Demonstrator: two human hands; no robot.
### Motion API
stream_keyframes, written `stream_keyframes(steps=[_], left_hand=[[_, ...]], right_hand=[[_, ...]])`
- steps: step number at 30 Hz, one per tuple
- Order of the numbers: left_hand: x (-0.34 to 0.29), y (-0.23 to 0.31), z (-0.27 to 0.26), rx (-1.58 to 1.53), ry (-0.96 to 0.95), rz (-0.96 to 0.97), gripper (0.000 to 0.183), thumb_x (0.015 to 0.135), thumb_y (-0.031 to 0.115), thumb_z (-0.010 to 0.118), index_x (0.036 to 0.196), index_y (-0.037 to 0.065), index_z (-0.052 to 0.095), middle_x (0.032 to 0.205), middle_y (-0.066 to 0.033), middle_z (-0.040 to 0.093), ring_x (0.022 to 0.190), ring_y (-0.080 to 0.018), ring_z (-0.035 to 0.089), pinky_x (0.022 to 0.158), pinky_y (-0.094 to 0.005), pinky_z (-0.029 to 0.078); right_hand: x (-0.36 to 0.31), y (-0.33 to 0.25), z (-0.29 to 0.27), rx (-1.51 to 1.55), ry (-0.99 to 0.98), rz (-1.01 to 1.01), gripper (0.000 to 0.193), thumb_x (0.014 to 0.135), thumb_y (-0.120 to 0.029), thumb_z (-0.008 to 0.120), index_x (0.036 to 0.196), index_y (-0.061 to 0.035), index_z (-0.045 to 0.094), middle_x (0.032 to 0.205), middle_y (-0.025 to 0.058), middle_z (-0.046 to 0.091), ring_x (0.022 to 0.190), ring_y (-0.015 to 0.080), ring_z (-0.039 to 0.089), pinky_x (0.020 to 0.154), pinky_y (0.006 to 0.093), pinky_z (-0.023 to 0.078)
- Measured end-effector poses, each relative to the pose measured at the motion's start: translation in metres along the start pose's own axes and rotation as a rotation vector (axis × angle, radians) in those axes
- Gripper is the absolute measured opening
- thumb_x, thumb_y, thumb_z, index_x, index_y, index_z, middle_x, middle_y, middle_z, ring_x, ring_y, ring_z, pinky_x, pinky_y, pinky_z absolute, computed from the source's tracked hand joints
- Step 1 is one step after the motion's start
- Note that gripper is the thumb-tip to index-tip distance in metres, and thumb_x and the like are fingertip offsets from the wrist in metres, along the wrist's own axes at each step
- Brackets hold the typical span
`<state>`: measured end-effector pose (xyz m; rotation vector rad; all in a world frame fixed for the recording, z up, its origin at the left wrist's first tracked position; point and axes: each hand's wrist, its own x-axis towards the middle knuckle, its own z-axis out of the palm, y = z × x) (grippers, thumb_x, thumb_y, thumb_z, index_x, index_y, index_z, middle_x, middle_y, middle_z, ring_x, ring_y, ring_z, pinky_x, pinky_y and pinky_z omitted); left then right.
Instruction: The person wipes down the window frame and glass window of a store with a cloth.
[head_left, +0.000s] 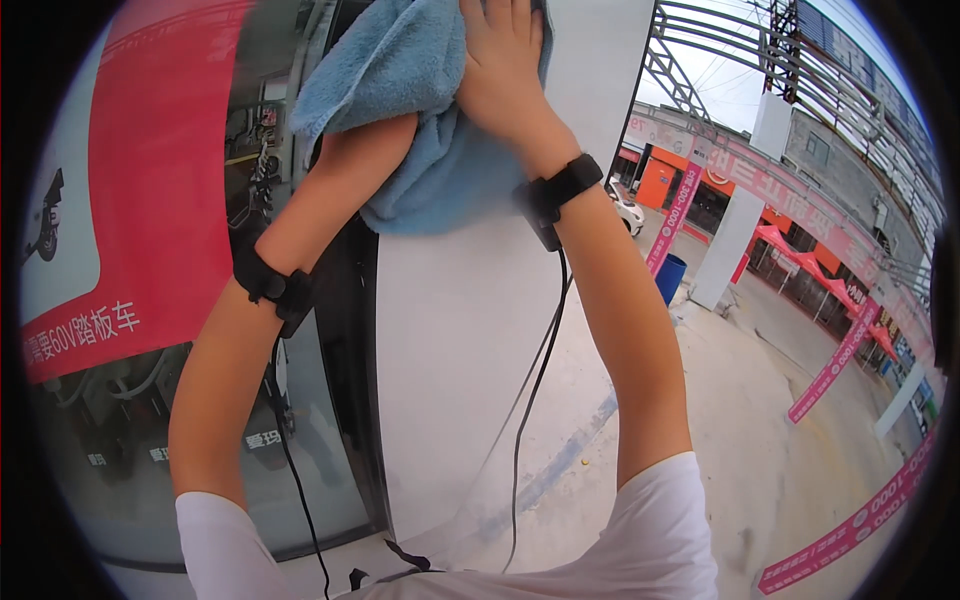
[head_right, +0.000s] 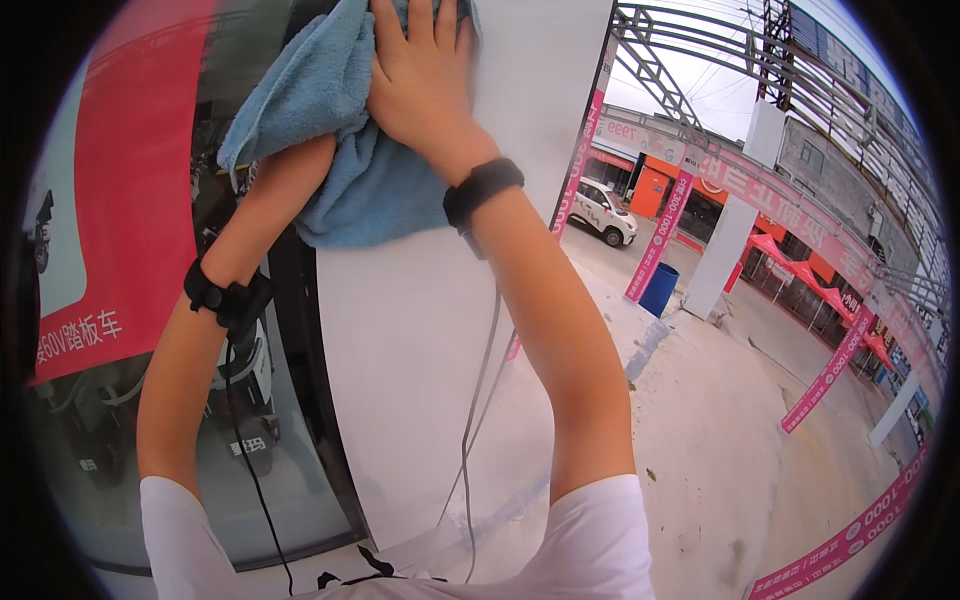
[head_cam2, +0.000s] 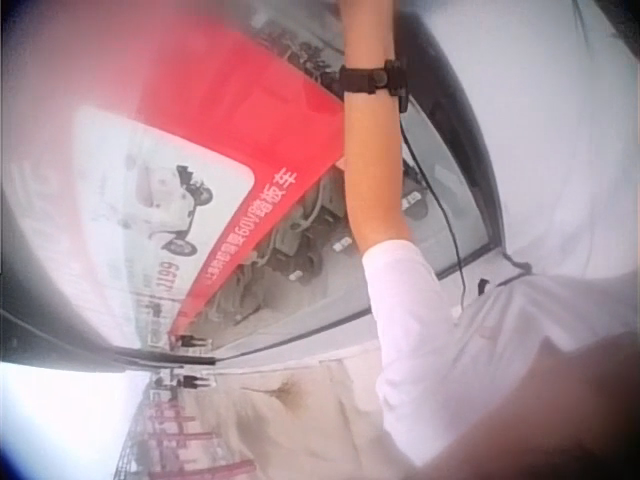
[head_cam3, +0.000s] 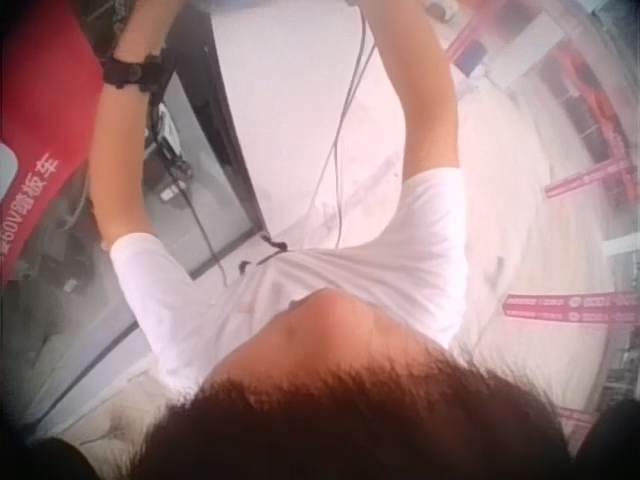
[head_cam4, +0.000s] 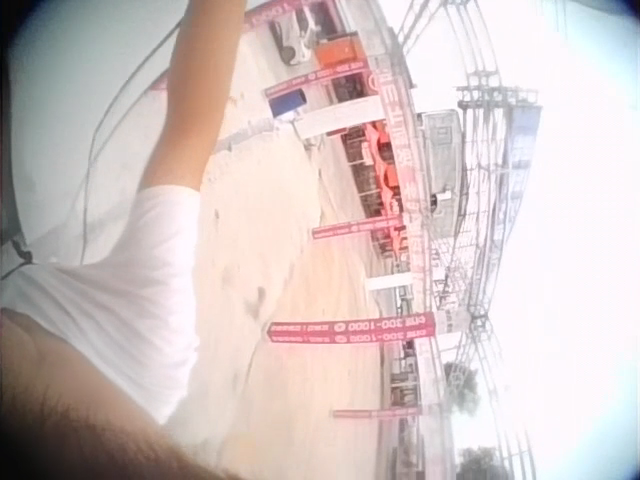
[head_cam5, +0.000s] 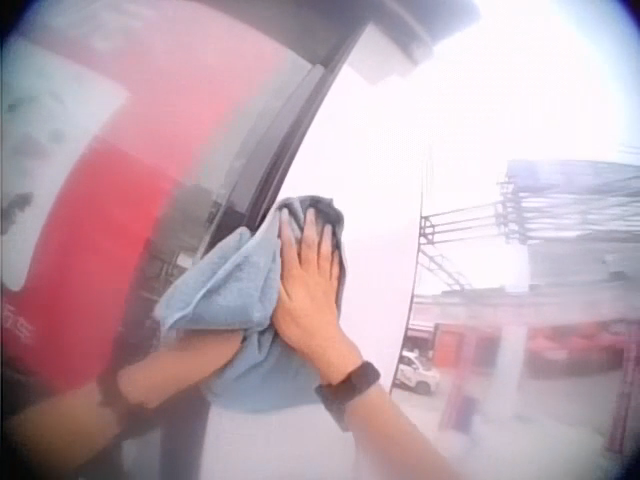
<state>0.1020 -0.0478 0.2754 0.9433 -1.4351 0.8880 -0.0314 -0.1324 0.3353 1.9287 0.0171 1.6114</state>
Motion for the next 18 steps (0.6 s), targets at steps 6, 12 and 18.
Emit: stream_keyframes(steps=[6, 12, 18], left_hand=[[-0.124, 0.011, -0.007, -0.23, -0.18, -0.153, 0.084, 0.095, 0.028, 0.068, 0.159, 0.002, 0.02, 0.164, -0.0192, 0.024, 0.151, -0.032, 0.027, 0.124, -0.0397, 0.022], [-0.28, 0.035, -0.019, -0.43, -0.467, -0.504, 0.095, 0.094, 0.029, 0.07, 0.162, 0.001, 0.011, 0.168, -0.0182, 0.015, 0.155, -0.0309, 0.018, 0.127, -0.0402, 0.016], [-0.356, 0.059, -0.027, -0.518, -0.377, -0.646, 0.096, 0.094, 0.024, 0.07, 0.161, -0.002, 0.007, 0.169, -0.0187, 0.011, 0.156, -0.0309, 0.014, 0.127, -0.0392, 0.013]], right_hand=[[-0.116, -0.06, -0.018, 0.162, -0.141, 0.093, 0.061, 0.098, -0.027, 0.049, 0.157, -0.0155, 0.039, 0.167, 0.0237, 0.016, 0.151, 0.0522, 0.014, 0.118, 0.0621, 0.015], [-0.29, -0.172, -0.02, 0.262, -0.319, 0.439, 0.067, 0.095, -0.033, 0.057, 0.155, -0.0091, 0.04, 0.166, 0.0287, 0.012, 0.146, 0.0594, 0.016, 0.116, 0.0658, 0.018], [-0.414, -0.241, -0.045, 0.253, -0.606, 0.535, 0.058, 0.089, -0.021, 0.061, 0.145, -0.0053, 0.053, 0.153, 0.0373, 0.032, 0.136, 0.0628, 0.031, 0.111, 0.0675, 0.026]])
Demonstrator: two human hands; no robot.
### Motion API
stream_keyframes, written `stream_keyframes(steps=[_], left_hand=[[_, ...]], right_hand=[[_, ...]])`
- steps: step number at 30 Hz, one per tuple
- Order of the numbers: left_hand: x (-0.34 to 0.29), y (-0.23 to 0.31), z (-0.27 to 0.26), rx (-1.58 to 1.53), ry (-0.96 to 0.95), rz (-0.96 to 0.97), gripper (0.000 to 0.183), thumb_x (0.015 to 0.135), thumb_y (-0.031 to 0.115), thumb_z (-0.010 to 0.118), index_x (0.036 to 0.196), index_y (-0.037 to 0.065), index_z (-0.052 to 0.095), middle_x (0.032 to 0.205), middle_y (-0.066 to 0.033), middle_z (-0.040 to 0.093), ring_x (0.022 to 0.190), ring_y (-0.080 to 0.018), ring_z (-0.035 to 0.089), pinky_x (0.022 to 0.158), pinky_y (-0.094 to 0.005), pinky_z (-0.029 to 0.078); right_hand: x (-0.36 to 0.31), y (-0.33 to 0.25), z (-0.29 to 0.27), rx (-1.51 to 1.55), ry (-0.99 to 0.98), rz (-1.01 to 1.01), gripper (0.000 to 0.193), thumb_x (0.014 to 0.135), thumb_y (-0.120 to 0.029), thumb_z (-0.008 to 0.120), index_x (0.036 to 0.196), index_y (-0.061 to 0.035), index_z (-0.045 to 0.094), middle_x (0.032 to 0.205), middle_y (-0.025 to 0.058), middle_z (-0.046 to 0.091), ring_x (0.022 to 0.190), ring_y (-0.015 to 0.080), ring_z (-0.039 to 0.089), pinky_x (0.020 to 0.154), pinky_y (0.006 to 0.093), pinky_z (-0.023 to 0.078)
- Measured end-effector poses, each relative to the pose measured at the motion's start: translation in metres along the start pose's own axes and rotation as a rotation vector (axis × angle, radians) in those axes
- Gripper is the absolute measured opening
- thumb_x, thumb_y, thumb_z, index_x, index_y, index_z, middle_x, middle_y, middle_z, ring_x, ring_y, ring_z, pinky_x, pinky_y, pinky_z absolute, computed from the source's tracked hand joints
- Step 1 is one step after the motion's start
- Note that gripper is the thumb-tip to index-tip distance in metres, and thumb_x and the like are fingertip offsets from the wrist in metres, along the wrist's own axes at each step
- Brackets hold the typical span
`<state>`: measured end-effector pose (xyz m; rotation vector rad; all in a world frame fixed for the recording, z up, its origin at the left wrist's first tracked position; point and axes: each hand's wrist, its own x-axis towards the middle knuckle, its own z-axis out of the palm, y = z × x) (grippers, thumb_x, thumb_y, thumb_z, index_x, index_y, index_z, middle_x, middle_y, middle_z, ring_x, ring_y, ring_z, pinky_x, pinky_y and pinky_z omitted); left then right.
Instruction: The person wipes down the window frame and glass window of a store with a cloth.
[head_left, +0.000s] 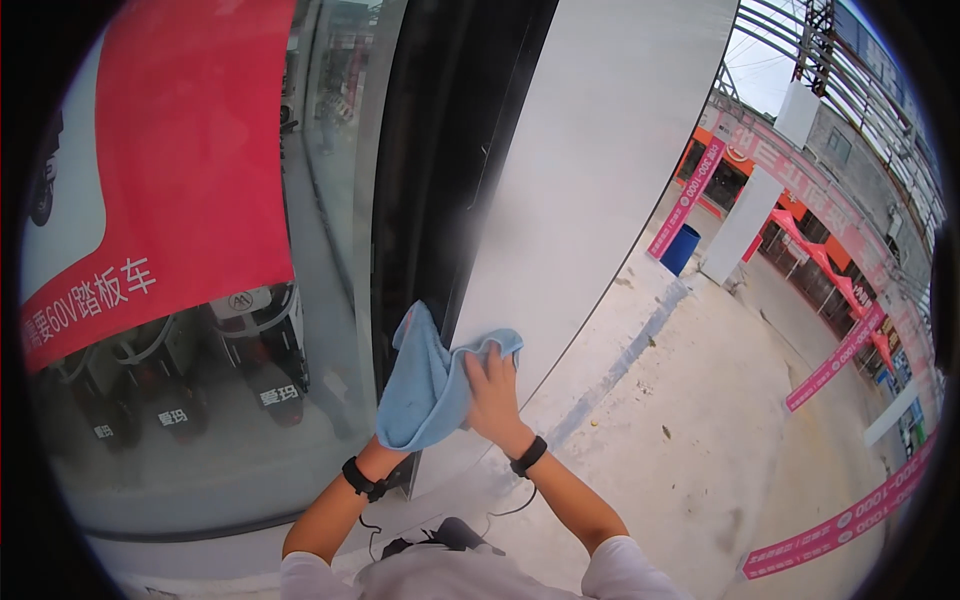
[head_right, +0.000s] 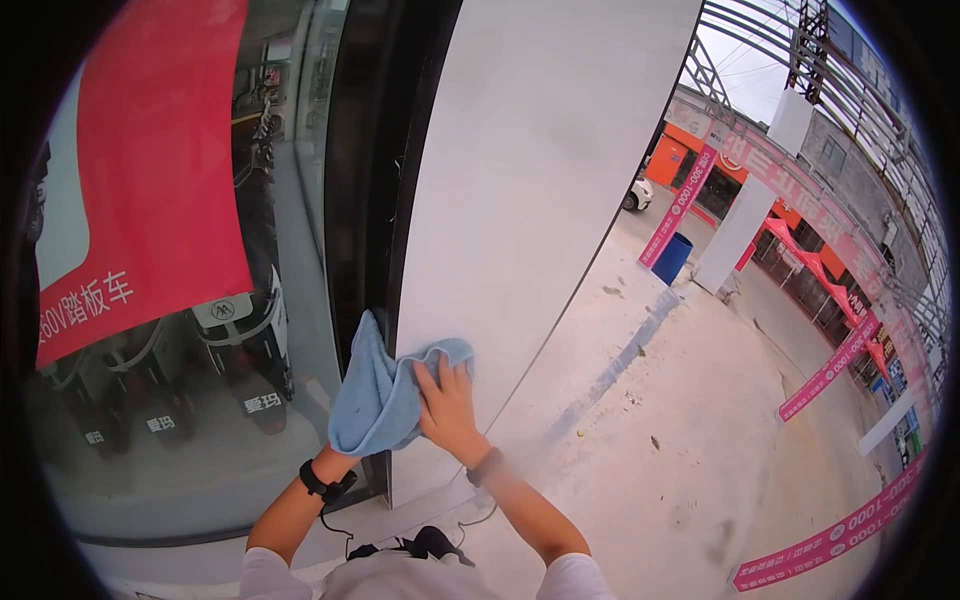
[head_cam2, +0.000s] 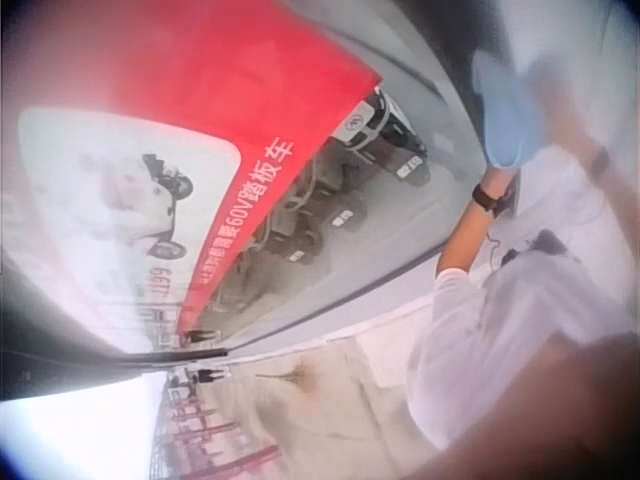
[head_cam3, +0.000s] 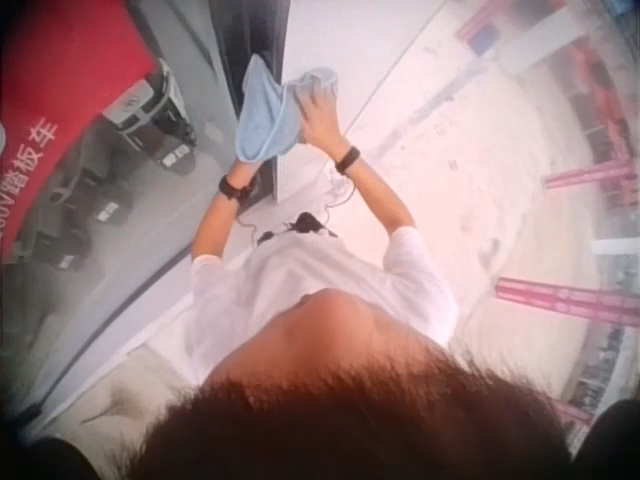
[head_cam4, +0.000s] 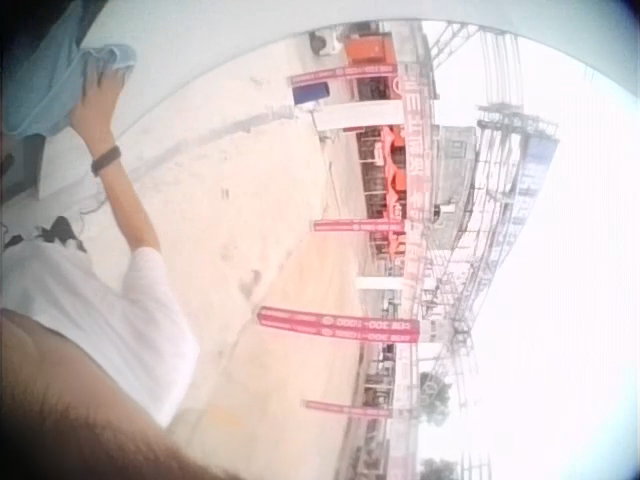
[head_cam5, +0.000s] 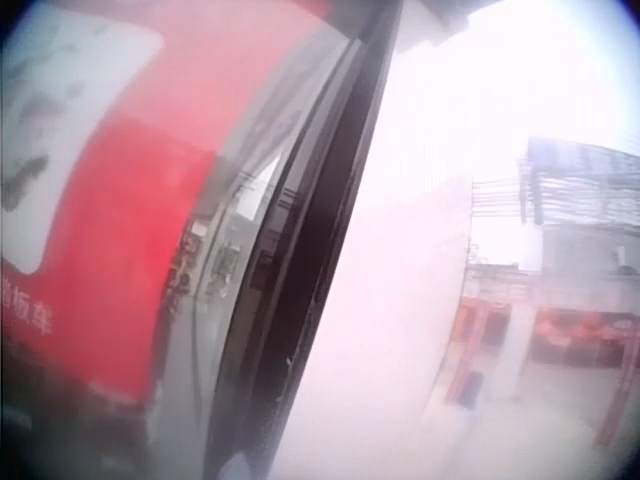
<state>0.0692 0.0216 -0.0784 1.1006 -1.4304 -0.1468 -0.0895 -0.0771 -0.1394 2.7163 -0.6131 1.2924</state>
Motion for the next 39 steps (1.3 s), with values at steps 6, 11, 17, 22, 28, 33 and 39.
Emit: stream_keyframes(steps=[6, 11, 17, 22, 28, 33, 39], left_hand=[[0.036, 0.015, -0.015, -0.637, -0.086, -0.146, 0.087, 0.095, 0.02, 0.069, 0.162, 0.001, 0.017, 0.168, -0.015, 0.019, 0.153, -0.0294, 0.024, 0.126, -0.0397, 0.019], [0.009, -0.023, -0.01, -0.36, 0.066, -0.377, 0.088, 0.088, 0.009, 0.073, 0.158, -0.004, 0.022, 0.155, -0.0184, 0.039, 0.138, -0.0231, 0.043, 0.119, -0.0332, 0.032], [-0.064, -0.007, 0.058, -0.332, 0.471, -0.248, 0.077, 0.09, 0.01, 0.072, 0.154, -0.003, 0.033, 0.157, -0.0159, 0.036, 0.146, -0.0256, 0.035, 0.121, -0.0367, 0.03], [-0.058, 0.014, 0.054, 0.119, 0.331, -0.454, 0.086, 0.082, 0.03, 0.081, 0.151, -0.001, 0.039, 0.153, -0.0193, 0.039, 0.141, -0.0332, 0.041, 0.116, -0.0406, 0.034], [-0.018, 0.052, 0.039, 0.076, 0.488, -0.012, 0.064, 0.086, 0.018, 0.07, 0.144, 0.001, 0.05, 0.156, -0.0244, 0.038, 0.14, -0.0456, 0.042, 0.115, -0.0476, 0.037], [-0.043, 0.005, 0.063, 0.191, 0.555, 0.008, 0.053, 0.089, 0.008, 0.059, 0.141, -0.002, 0.052, 0.159, -0.0278, 0.032, 0.142, -0.0474, 0.04, 0.116, -0.0479, 0.037], [-0.064, -0.007, 0.1, -0.091, 0.836, -0.387, 0.082, 0.079, 0.029, 0.086, 0.145, 0.0, 0.045, 0.149, -0.02, 0.041, 0.135, -0.0346, 0.045, 0.114, -0.042, 0.037]], right_hand=[[0.098, 0.023, -0.094, 0.239, 0.201, 0.065, 0.071, 0.088, -0.008, 0.043, 0.157, 0.0024, 0.03, 0.166, 0.0341, 0.002, 0.152, 0.0556, 0.001, 0.123, 0.0586, 0.003], [0.128, -0.045, -0.065, 0.321, 0.363, 0.178, 0.068, 0.098, -0.017, 0.046, 0.16, -0.0021, 0.024, 0.167, 0.0311, 0.001, 0.153, 0.0534, 0.0, 0.122, 0.0612, 0.002], [-0.014, -0.037, 0.015, 0.269, 0.089, 0.126, 0.061, 0.101, -0.022, 0.045, 0.156, -0.0011, 0.03, 0.163, 0.0387, 0.006, 0.151, 0.0576, 0.004, 0.121, 0.063, 0.007], [-0.021, -0.002, -0.014, 0.391, 0.005, 0.22, 0.066, 0.106, -0.035, 0.042, 0.161, -0.0041, 0.019, 0.166, 0.0315, 0.001, 0.154, 0.0505, 0.001, 0.123, 0.0569, 0.005], [0.062, -0.035, -0.078, 0.607, 0.239, 0.37, 0.084, 0.103, -0.057, 0.044, 0.164, -0.0118, 0.008, 0.169, 0.0245, -0.004, 0.156, 0.0448, 0.002, 0.124, 0.0549, 0.012], [0.04, -0.003, -0.045, 0.22, 0.166, 0.116, 0.089, 0.1, -0.064, 0.044, 0.164, -0.0131, 0.008, 0.169, 0.0246, -0.004, 0.156, 0.0449, 0.003, 0.124, 0.0557, 0.015], [-0.015, 0.085, -0.026, 0.121, 0.025, 0.15, 0.101, 0.094, -0.078, 0.038, 0.164, -0.0126, 0.007, 0.169, 0.0247, -0.003, 0.155, 0.0452, 0.004, 0.122, 0.0568, 0.02]])
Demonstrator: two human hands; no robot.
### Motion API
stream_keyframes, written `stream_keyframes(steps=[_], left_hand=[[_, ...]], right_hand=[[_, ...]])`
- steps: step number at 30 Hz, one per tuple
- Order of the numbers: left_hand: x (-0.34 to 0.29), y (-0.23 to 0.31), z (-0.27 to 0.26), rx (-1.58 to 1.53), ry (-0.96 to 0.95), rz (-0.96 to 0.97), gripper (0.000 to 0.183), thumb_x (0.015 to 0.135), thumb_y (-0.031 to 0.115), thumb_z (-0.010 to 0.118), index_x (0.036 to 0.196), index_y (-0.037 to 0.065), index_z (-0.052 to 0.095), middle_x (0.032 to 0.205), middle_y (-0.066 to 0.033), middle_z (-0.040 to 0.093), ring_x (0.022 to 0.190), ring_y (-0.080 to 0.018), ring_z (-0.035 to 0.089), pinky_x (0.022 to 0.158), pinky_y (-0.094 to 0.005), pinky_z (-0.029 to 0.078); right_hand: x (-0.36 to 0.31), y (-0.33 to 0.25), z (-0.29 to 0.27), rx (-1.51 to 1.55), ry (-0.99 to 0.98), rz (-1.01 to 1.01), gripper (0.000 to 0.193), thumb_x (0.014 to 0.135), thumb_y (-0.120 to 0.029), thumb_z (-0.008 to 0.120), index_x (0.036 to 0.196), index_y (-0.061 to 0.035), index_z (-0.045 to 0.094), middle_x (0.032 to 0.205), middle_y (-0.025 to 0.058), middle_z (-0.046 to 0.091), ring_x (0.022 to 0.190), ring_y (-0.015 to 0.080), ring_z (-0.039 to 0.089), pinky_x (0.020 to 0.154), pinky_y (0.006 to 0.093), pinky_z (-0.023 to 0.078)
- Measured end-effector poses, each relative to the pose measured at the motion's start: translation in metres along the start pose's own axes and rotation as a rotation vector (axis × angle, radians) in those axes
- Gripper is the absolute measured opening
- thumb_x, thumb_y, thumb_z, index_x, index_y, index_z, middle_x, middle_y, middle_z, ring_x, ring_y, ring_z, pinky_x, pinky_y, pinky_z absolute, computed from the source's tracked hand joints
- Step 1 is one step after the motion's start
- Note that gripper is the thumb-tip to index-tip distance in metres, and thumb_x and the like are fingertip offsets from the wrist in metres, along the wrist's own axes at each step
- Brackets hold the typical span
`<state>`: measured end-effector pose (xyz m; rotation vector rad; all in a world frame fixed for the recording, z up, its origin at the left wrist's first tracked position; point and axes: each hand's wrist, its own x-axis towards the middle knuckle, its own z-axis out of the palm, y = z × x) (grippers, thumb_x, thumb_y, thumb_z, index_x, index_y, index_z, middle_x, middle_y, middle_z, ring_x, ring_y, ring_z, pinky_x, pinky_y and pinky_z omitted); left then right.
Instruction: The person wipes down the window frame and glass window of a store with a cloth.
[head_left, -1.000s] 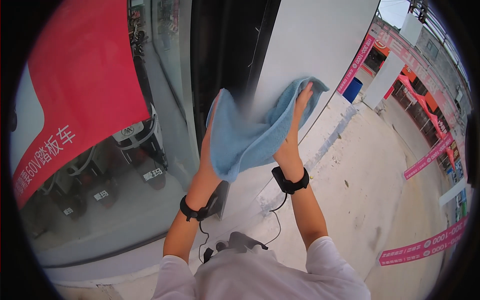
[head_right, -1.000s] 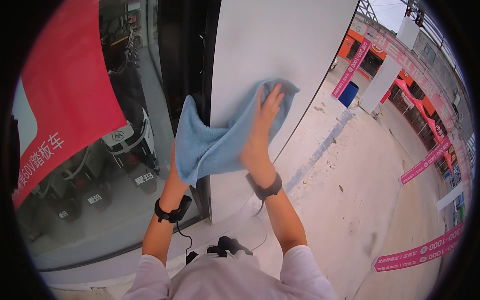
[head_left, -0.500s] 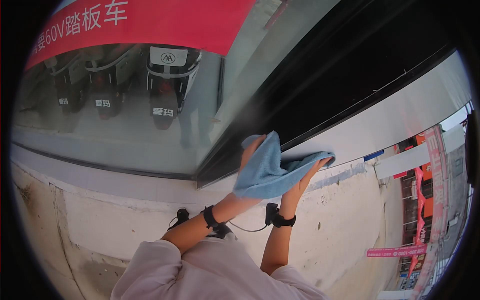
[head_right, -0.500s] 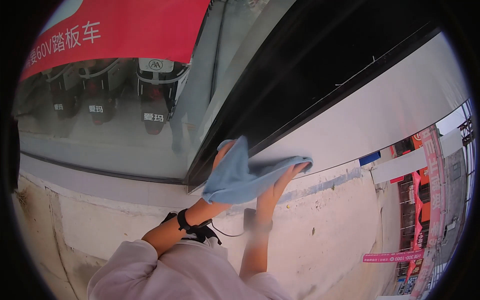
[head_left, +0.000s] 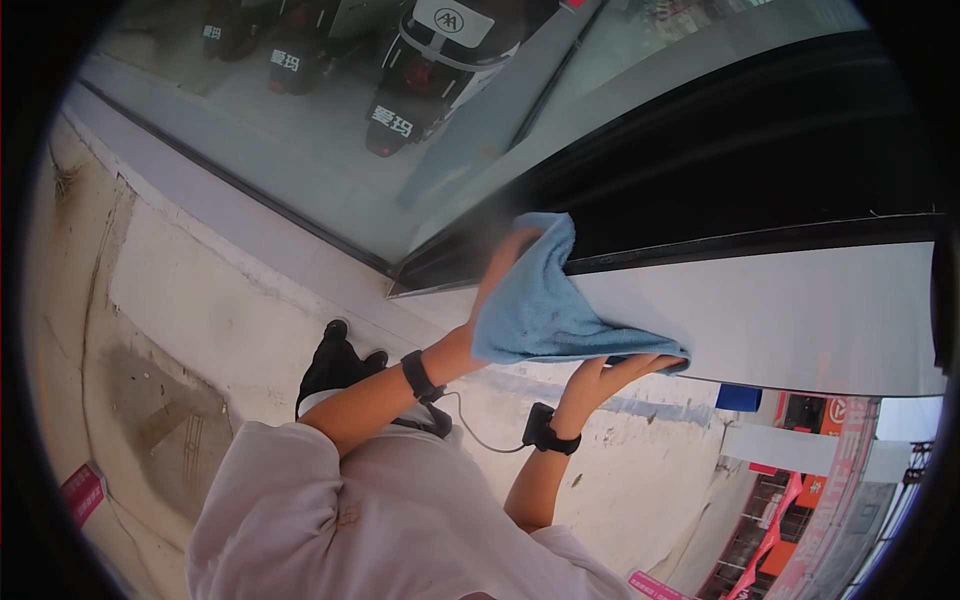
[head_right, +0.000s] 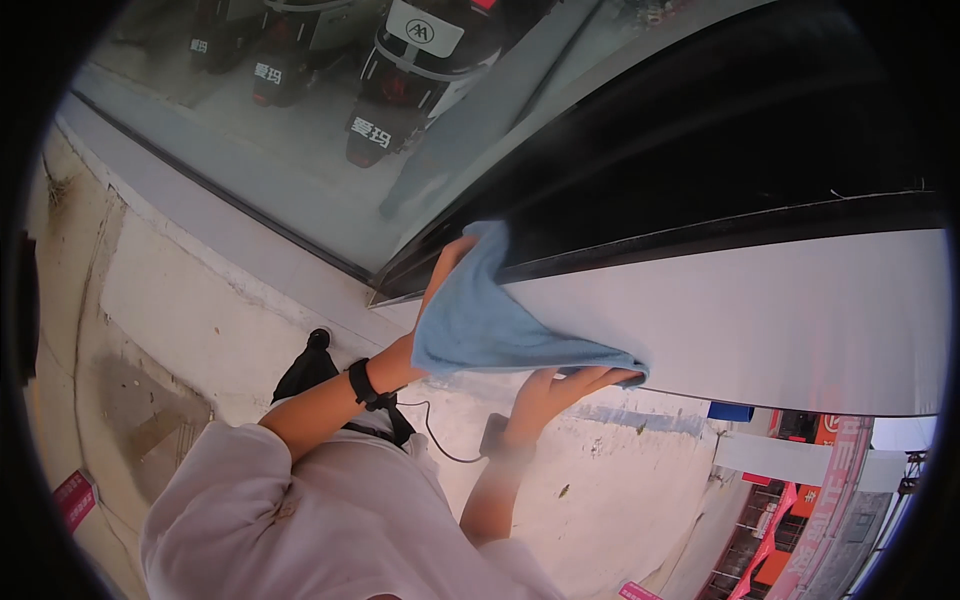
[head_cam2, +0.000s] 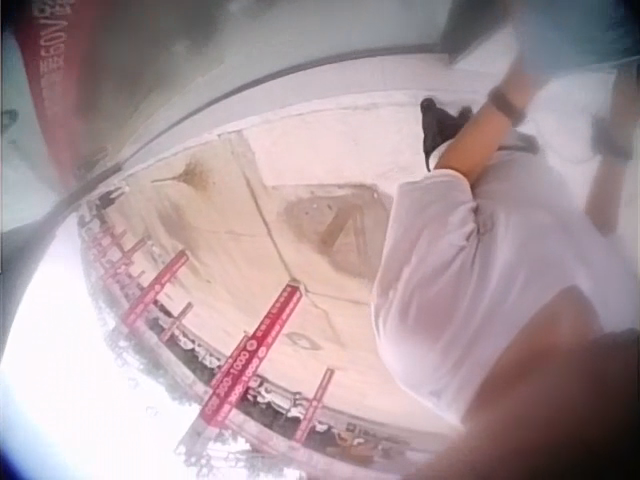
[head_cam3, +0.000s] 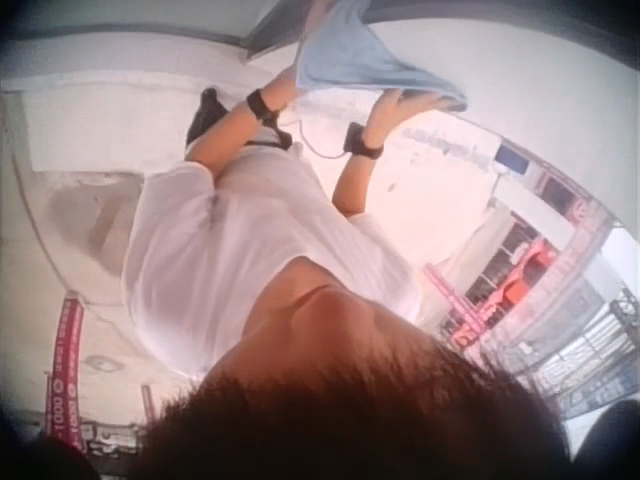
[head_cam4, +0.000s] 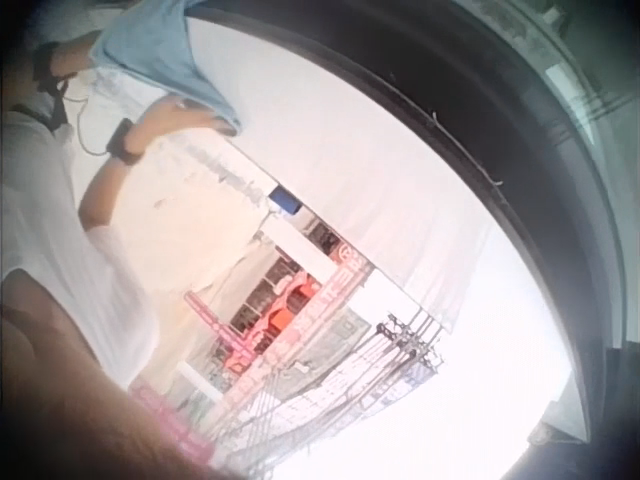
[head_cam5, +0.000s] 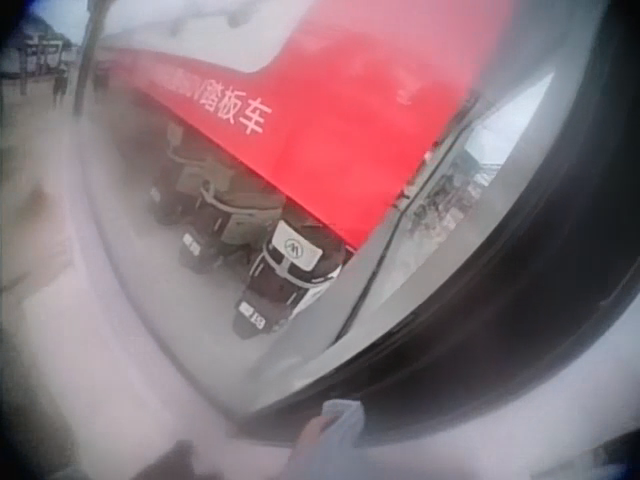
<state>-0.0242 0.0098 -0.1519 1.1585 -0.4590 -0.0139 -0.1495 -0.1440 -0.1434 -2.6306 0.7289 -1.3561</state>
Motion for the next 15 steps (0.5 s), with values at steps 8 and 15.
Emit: stream_keyframes(steps=[8, 15], left_hand=[[0.023, 0.036, 0.032, 0.276, 0.041, 0.347, 0.075, 0.086, 0.036, 0.075, 0.144, -0.002, 0.047, 0.153, -0.0233, 0.041, 0.139, -0.0438, 0.042, 0.114, -0.0459, 0.038], [-0.012, -0.028, 0.001, 0.372, 0.033, 0.189, 0.088, 0.081, 0.038, 0.082, 0.149, -0.002, 0.042, 0.15, -0.0231, 0.046, 0.136, -0.0397, 0.048, 0.114, -0.0435, 0.038]], right_hand=[[0.052, -0.021, -0.024, 0.188, 0.138, -0.037, 0.101, 0.093, -0.078, 0.037, 0.164, -0.0158, 0.0, 0.168, 0.026, -0.009, 0.155, 0.046, 0.001, 0.12, 0.0625, 0.018], [0.002, 0.01, 0.03, -0.272, 0.077, -0.245, 0.096, 0.096, -0.076, 0.032, 0.165, -0.0158, 0.005, 0.167, 0.0266, -0.009, 0.154, 0.0477, -0.002, 0.12, 0.0641, 0.015]])
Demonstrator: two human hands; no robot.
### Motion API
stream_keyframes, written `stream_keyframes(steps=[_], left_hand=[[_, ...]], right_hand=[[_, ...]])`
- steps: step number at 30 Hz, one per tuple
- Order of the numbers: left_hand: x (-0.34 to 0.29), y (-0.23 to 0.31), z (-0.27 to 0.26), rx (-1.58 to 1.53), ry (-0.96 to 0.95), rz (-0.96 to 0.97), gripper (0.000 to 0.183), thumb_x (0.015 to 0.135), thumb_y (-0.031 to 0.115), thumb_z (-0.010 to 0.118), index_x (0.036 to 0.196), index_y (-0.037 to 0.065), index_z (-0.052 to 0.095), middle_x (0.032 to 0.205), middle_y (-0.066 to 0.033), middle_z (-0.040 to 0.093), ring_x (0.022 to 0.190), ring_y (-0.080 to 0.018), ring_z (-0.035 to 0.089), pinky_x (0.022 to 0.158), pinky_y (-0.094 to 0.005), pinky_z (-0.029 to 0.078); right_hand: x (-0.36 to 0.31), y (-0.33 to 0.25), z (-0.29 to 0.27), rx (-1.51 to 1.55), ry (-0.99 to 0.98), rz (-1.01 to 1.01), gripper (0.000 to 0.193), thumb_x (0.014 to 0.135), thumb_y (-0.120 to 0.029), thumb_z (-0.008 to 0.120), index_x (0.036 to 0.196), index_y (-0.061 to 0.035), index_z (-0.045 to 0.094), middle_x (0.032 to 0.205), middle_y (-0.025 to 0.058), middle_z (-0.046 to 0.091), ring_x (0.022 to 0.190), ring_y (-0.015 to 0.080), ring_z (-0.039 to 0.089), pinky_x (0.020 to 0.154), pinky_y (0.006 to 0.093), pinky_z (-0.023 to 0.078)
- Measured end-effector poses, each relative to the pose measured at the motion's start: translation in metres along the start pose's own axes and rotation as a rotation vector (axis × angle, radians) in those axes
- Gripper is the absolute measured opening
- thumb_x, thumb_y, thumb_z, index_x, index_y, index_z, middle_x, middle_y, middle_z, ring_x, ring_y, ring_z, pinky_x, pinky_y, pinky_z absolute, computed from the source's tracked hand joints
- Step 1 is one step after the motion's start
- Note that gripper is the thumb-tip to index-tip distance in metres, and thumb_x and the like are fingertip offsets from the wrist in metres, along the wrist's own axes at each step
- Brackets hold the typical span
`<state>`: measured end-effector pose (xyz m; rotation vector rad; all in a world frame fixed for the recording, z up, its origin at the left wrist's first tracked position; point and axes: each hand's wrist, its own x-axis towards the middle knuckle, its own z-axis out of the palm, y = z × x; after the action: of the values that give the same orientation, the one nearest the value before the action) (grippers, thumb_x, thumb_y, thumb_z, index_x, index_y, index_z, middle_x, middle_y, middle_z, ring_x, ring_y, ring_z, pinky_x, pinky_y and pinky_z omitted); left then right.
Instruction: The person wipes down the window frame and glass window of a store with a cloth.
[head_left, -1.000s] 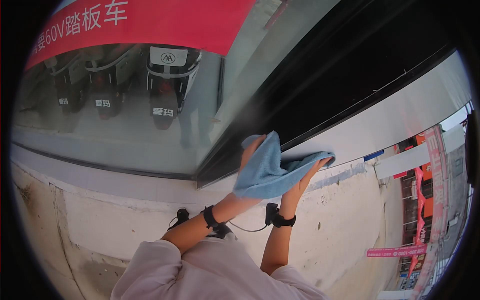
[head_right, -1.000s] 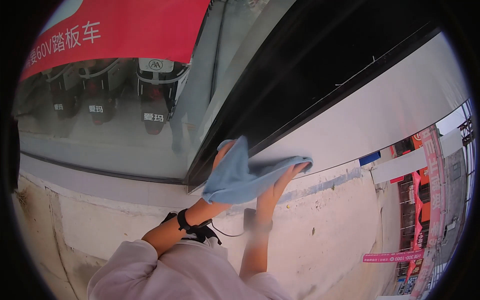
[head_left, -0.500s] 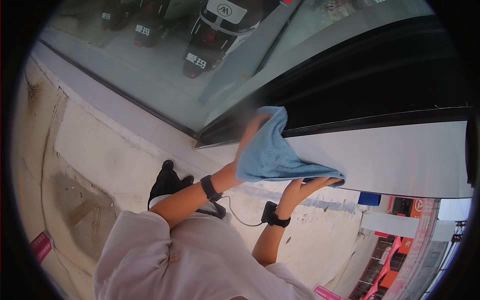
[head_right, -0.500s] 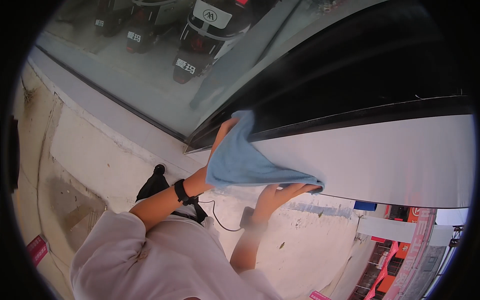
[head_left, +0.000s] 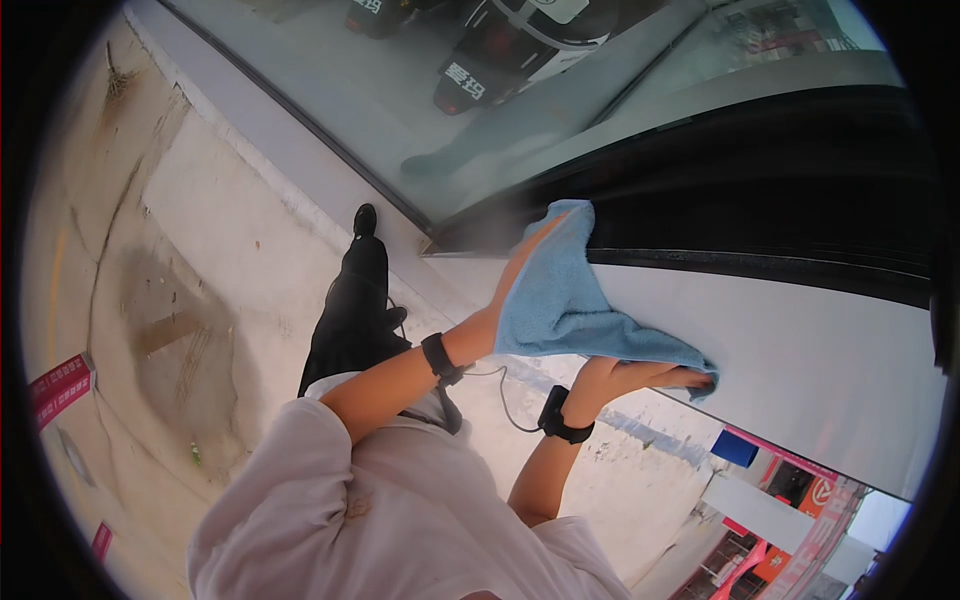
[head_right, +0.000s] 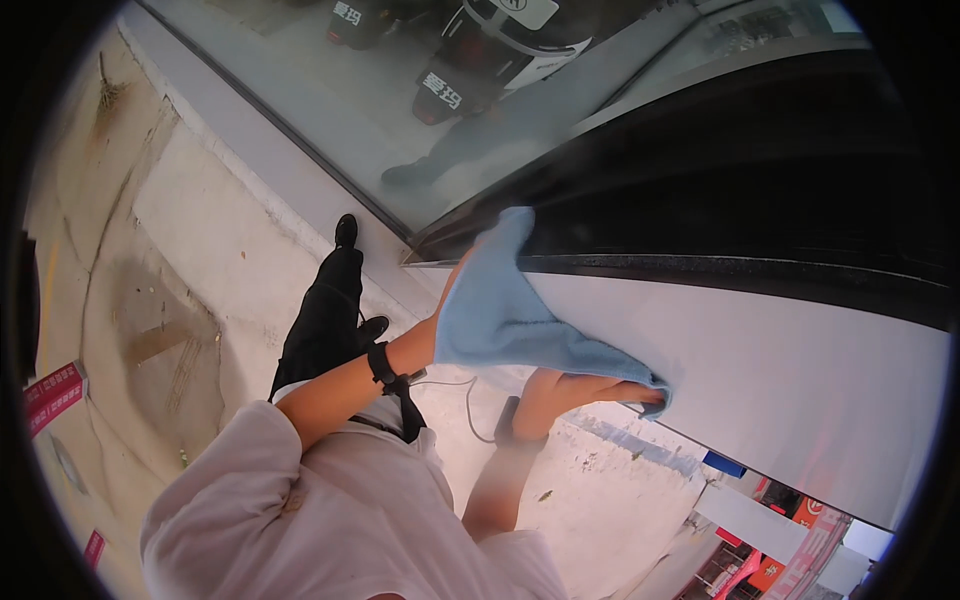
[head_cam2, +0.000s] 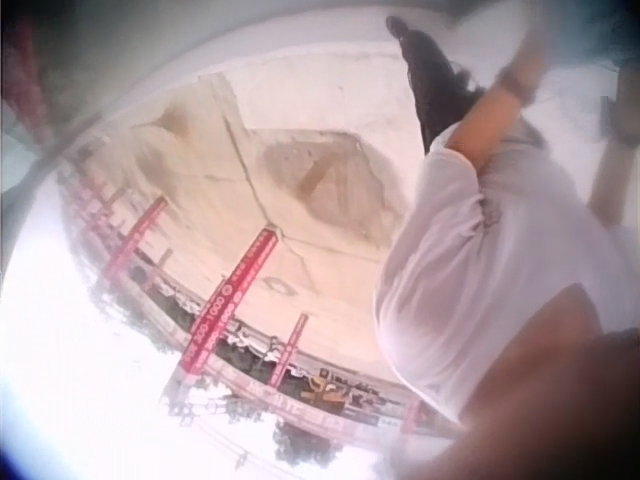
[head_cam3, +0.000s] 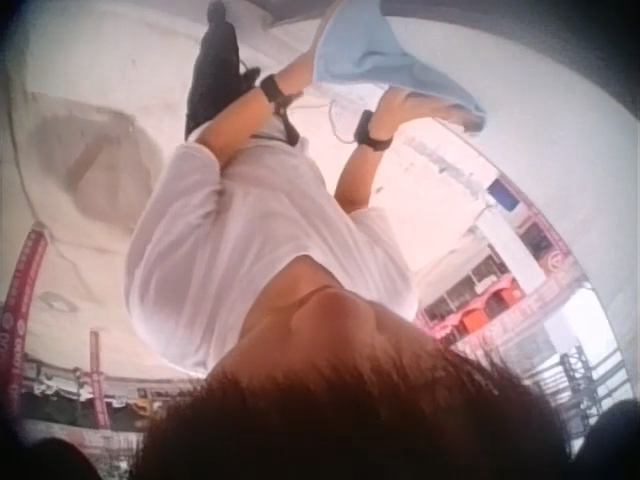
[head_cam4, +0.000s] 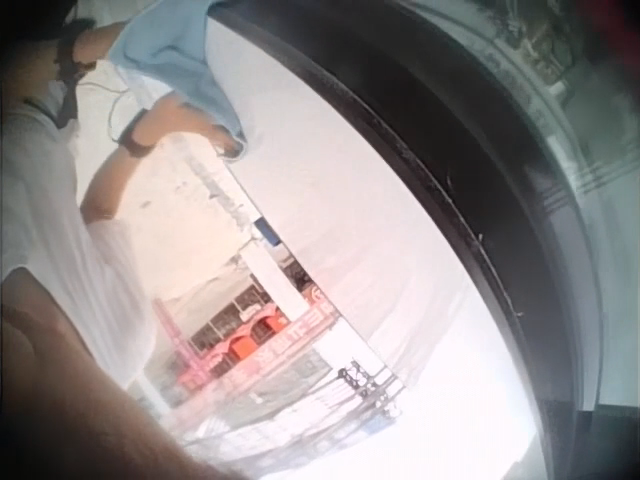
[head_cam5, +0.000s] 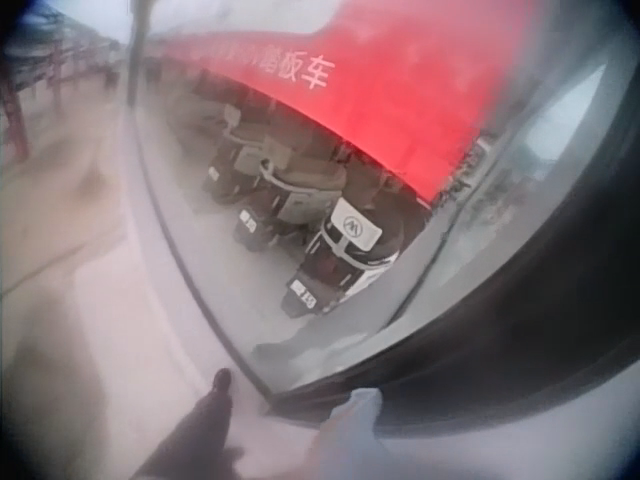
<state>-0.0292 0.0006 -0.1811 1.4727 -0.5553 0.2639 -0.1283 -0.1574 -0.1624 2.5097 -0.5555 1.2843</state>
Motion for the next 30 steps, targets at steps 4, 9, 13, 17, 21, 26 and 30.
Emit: stream_keyframes(steps=[4, 9, 13, 17, 21, 26, 30], left_hand=[[-0.022, -0.02, 0.004, -0.109, 0.031, -0.116, 0.102, 0.077, 0.046, 0.085, 0.154, -0.001, 0.037, 0.152, -0.022, 0.046, 0.14, -0.0362, 0.046, 0.118, -0.0407, 0.034], [0.024, 0.036, 0.007, -0.222, 0.021, -0.045, 0.102, 0.075, 0.054, 0.082, 0.153, 0.002, 0.041, 0.16, -0.0185, 0.039, 0.149, -0.0327, 0.036, 0.122, -0.0439, 0.03], [0.041, 0.041, 0.007, -0.296, 0.095, 0.15, 0.098, 0.077, 0.052, 0.082, 0.152, 0.003, 0.043, 0.156, -0.0198, 0.043, 0.144, -0.0351, 0.043, 0.119, -0.045, 0.034], [0.015, -0.029, 0.023, -0.68, 0.128, 0.092, 0.093, 0.078, 0.049, 0.082, 0.149, 0.002, 0.045, 0.15, -0.0206, 0.048, 0.135, -0.0353, 0.051, 0.116, -0.0429, 0.039], [-0.018, -0.081, 0.017, -0.254, -0.084, -0.125, 0.099, 0.071, 0.034, 0.092, 0.144, -0.01, 0.041, 0.145, -0.0242, 0.05, 0.134, -0.0325, 0.05, 0.114, -0.0387, 0.038], [-0.038, -0.048, 0.002, -0.176, -0.083, -0.33, 0.098, 0.076, 0.045, 0.085, 0.154, 0.006, 0.039, 0.16, -0.0154, 0.037, 0.147, -0.0287, 0.037, 0.123, -0.038, 0.029], [0.015, 0.033, -0.006, -0.267, -0.076, -0.131, 0.095, 0.079, 0.051, 0.081, 0.155, 0.011, 0.041, 0.159, -0.015, 0.041, 0.149, -0.0326, 0.036, 0.122, -0.0437, 0.029]], right_hand=[[-0.022, 0.036, -0.006, 0.125, -0.122, 0.016, 0.092, 0.097, -0.075, 0.033, 0.165, -0.0194, 0.006, 0.167, 0.0259, -0.011, 0.154, 0.0464, -0.005, 0.121, 0.063, 0.011], [0.027, -0.008, -0.039, 0.402, -0.025, 0.333, 0.09, 0.097, -0.074, 0.034, 0.165, -0.023, 0.003, 0.167, 0.0271, -0.011, 0.153, 0.0496, -0.005, 0.12, 0.0647, 0.012], [0.046, -0.027, -0.047, 0.391, 0.022, 0.223, 0.089, 0.098, -0.072, 0.035, 0.165, -0.0237, 0.002, 0.167, 0.0275, -0.01, 0.153, 0.0509, -0.006, 0.119, 0.0657, 0.012], [0.036, -0.051, -0.018, 0.167, 0.036, -0.033, 0.088, 0.098, -0.071, 0.036, 0.165, -0.0245, 0.001, 0.167, 0.0279, -0.01, 0.152, 0.0522, -0.006, 0.119, 0.0668, 0.012], [-0.041, -0.03, 0.028, 0.099, -0.091, -0.083, 0.084, 0.1, -0.065, 0.04, 0.165, -0.0244, 0.005, 0.167, 0.0289, -0.01, 0.151, 0.055, -0.007, 0.117, 0.0701, 0.013], [-0.053, 0.014, -0.002, 0.147, -0.211, -0.022, 0.086, 0.098, -0.07, 0.04, 0.164, -0.0216, 0.014, 0.167, 0.0281, -0.001, 0.152, 0.0508, 0.01, 0.111, 0.0689, 0.03], [0.021, -0.028, -0.048, 0.401, -0.038, 0.258, 0.092, 0.096, -0.073, 0.039, 0.164, -0.0179, 0.012, 0.168, 0.025, 0.0, 0.151, 0.0487, 0.019, 0.11, 0.0678, 0.034]])
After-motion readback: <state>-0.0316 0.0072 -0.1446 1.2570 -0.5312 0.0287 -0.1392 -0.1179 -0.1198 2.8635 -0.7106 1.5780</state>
